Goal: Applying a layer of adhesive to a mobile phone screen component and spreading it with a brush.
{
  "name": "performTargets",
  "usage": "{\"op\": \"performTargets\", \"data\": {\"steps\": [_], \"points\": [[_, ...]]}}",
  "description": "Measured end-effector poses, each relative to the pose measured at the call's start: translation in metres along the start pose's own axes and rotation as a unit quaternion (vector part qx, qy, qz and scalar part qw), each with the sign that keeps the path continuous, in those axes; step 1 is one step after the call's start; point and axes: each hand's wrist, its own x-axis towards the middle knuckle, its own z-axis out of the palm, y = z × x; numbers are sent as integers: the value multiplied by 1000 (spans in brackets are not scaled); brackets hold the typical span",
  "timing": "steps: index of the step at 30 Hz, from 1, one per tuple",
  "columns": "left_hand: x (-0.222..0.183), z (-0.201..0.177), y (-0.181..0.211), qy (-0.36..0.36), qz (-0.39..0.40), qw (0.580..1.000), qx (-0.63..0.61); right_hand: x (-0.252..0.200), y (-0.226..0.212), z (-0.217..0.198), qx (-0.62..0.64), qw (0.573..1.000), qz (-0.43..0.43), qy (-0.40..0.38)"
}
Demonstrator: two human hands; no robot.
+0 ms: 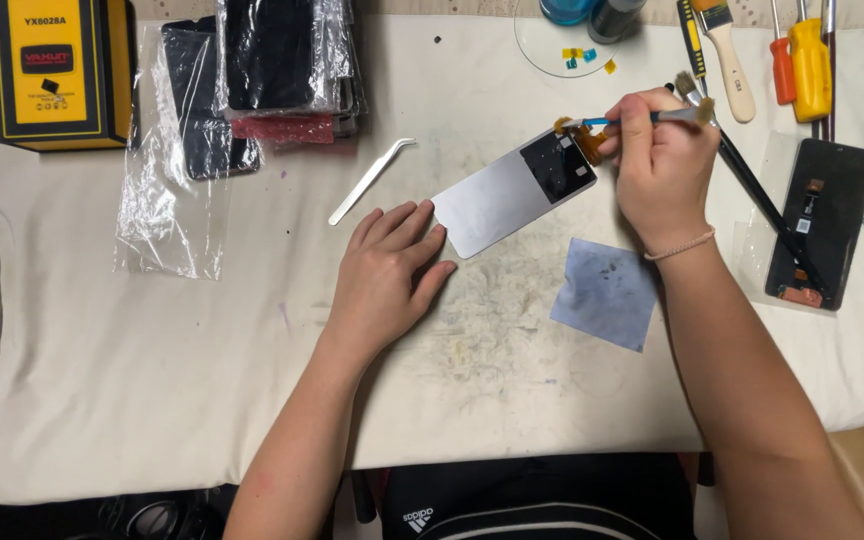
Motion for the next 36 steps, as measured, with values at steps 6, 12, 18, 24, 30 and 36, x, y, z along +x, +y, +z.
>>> {"op": "performTargets", "data": {"steps": [6,12,18,24,30,36], "points": [[1,-3,3,8,-9,1000,-5,-9,-34,25,151,985,35,-78],[1,-3,3,20,-10,1000,-6,-16,-52,46,139,987,13,-78],[0,-5,3,17,-4,1000,-9,-20,-61,39,141,983,47,-111],[1,-10,5,-61,-8,998,24,-24,-74,-46,-105,960,224,-131],[-1,-1,-2,-76,89,992,40,-84,-30,-103,-400,833,354,-144],[-7,-7,-1,-65,88,993,55,-147,72,-142,-554,820,133,-54]]}}
